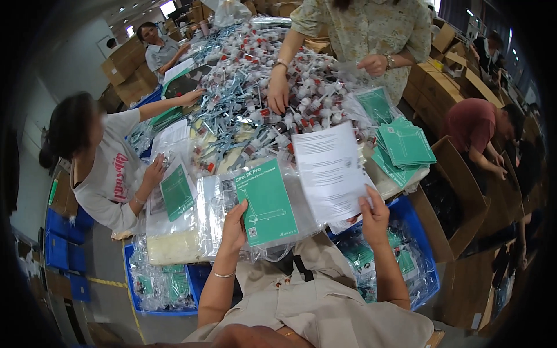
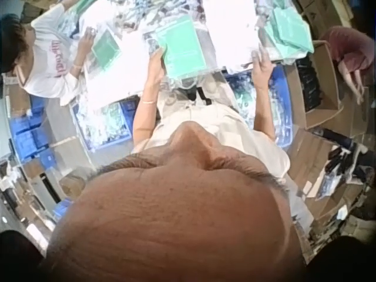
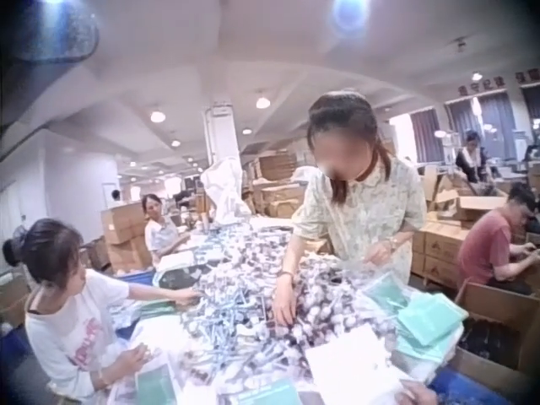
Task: Organizing small electronics components and instruction manuals into plastic bags at a packing station.
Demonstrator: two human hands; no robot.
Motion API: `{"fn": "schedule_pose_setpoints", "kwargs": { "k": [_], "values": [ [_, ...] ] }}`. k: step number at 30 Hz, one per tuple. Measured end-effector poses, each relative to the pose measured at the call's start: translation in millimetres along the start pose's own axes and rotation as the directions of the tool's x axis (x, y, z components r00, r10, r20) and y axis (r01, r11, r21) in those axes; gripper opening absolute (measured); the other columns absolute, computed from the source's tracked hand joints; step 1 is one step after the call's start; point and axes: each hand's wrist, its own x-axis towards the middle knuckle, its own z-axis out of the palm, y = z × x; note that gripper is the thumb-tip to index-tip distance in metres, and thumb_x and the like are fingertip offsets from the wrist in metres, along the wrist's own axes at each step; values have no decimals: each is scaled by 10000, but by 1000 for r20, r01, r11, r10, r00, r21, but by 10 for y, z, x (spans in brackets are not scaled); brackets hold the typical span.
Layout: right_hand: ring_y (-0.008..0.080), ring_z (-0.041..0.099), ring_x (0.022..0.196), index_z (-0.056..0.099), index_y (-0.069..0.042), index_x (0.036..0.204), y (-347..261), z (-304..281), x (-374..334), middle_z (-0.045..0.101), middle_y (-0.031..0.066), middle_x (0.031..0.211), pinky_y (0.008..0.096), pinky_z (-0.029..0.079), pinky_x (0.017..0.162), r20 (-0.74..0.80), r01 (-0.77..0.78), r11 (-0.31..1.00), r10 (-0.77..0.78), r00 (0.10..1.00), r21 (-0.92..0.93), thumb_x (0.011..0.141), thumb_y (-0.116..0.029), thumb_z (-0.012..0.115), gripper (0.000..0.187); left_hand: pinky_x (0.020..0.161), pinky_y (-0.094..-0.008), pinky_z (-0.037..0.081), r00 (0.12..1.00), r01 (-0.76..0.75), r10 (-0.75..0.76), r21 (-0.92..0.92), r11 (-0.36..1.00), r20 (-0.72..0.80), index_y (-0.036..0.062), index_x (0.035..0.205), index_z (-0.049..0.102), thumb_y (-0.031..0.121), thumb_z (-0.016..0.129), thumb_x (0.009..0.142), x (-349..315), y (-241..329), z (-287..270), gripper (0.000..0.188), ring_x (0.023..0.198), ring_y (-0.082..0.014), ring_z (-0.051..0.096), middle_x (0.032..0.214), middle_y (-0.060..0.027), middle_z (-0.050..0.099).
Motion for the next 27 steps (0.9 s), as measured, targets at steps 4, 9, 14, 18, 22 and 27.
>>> {"fn": "schedule_pose_setpoints", "kwargs": {
  "k": [4,9,14,18,22,27],
  "values": [
    [105,569,523,472,11,1236,113,274,-7,608,78,804,226,468,441,286,-113,989,136,949,-93,920,-44,506,323,683,-264,532,999,-9,0,-219,976,-40,-11,1044,590,249,521,938,-121,139,-52,288,785,-138,640,941,-81,653],
    [142,598,544,445,9,1265,155,671,-70,623,102,824,250,501,448,449,-338,913,208,869,231,934,-62,475,340,666,-241,495,974,-166,141,-135,977,-178,-14,989,620,251,535,933,-187,102,-41,284,741,-125,612,919,-72,647],
    [162,620,594,431,15,1267,351,862,-165,620,114,802,253,503,471,528,-452,861,278,802,232,952,-66,442,325,571,-291,363,809,-367,585,736,568,-48,-9,689,564,215,551,928,-43,-163,-116,328,658,-103,447,696,-32,518],
    [169,610,580,434,21,1246,492,835,-257,616,116,813,261,505,473,568,-577,797,397,721,177,968,-92,416,301,606,-401,379,730,-345,682,879,330,30,-27,748,521,207,493,935,50,-255,75,302,655,-264,487,710,-130,498],
    [168,583,544,478,28,1136,512,768,-302,615,110,836,264,497,477,457,-649,572,462,760,502,968,-138,437,240,661,-467,465,808,-151,583,986,66,84,-7,831,553,268,438,924,13,-251,328,312,768,-390,581,887,-212,561],
    [137,565,534,528,33,996,641,814,-556,620,102,813,242,473,492,413,-521,751,357,838,406,935,-125,504,171,656,-480,455,822,-80,568,996,43,41,7,851,547,257,470,909,105,-345,326,267,758,-404,564,888,-201,548]
  ]
}}
